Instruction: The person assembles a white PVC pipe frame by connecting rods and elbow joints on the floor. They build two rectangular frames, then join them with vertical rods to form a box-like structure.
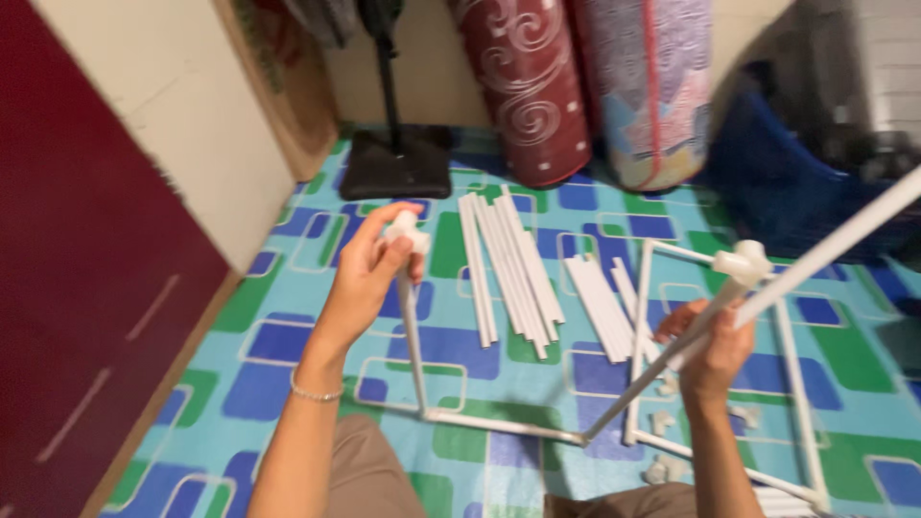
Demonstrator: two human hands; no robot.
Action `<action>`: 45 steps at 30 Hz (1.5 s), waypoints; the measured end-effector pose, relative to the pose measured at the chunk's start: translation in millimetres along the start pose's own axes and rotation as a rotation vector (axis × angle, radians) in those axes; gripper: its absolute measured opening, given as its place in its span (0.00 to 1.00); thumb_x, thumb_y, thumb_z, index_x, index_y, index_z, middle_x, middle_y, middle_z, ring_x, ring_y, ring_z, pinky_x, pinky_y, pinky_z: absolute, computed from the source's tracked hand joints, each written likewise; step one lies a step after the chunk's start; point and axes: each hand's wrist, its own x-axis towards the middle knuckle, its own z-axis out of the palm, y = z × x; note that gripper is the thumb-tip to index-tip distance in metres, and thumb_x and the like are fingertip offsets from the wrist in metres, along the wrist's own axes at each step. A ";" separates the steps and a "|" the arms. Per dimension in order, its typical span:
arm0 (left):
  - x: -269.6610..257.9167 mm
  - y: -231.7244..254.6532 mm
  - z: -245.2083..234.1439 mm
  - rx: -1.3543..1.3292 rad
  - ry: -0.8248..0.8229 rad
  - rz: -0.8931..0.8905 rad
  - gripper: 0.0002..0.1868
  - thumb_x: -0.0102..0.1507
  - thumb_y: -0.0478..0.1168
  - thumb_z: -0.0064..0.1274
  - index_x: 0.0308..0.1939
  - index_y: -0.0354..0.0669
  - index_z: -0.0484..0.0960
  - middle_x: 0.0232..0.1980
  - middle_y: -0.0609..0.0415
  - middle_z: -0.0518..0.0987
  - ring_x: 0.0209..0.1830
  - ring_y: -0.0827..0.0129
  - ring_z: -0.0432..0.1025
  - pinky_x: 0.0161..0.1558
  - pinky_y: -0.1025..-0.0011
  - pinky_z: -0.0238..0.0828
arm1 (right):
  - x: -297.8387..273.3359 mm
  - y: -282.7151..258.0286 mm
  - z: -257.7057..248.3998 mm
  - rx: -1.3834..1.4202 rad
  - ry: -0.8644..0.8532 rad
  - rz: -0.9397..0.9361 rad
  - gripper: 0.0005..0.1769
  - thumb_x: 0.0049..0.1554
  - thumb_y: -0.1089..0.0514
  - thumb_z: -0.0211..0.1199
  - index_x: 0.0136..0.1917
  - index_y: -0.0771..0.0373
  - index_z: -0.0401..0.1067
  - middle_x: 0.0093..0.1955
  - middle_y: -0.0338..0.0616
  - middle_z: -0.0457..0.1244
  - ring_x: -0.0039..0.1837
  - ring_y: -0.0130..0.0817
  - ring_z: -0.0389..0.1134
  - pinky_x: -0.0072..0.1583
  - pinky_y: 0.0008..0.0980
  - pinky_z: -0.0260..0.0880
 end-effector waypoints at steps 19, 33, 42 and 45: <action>6.5 -39.3 10.6 -0.285 0.220 0.072 0.21 0.71 0.50 0.50 0.63 0.43 0.70 0.29 0.63 0.66 0.23 0.84 0.57 0.24 0.82 0.54 | 10.8 -85.7 141.6 -0.713 -0.488 -0.383 0.20 0.59 0.57 0.60 0.65 0.58 0.67 0.47 0.47 0.66 0.44 0.31 0.69 0.45 0.30 0.69; -7.8 -15.8 -33.4 -0.241 0.390 0.037 0.17 0.72 0.49 0.47 0.57 0.42 0.73 0.26 0.65 0.64 0.20 0.85 0.53 0.22 0.83 0.46 | 71.0 -121.1 173.4 -1.252 -0.861 -0.479 0.30 0.50 0.56 0.67 0.67 0.45 0.71 0.40 0.38 0.64 0.38 0.39 0.67 0.41 0.40 0.67; -7.0 -15.1 -30.6 -0.282 0.371 0.075 0.17 0.73 0.50 0.46 0.57 0.42 0.73 0.26 0.67 0.61 0.21 0.86 0.51 0.23 0.82 0.46 | 61.8 -115.4 170.9 -1.361 -0.834 -0.309 0.29 0.56 0.53 0.64 0.71 0.40 0.69 0.38 0.37 0.63 0.36 0.39 0.68 0.38 0.41 0.69; -6.4 -14.6 -30.5 -0.253 0.358 0.065 0.18 0.73 0.52 0.45 0.57 0.42 0.72 0.25 0.66 0.61 0.21 0.86 0.51 0.23 0.83 0.45 | 63.5 -113.2 168.1 -1.383 -0.804 -0.291 0.28 0.56 0.53 0.64 0.70 0.40 0.70 0.39 0.36 0.64 0.35 0.40 0.68 0.37 0.41 0.68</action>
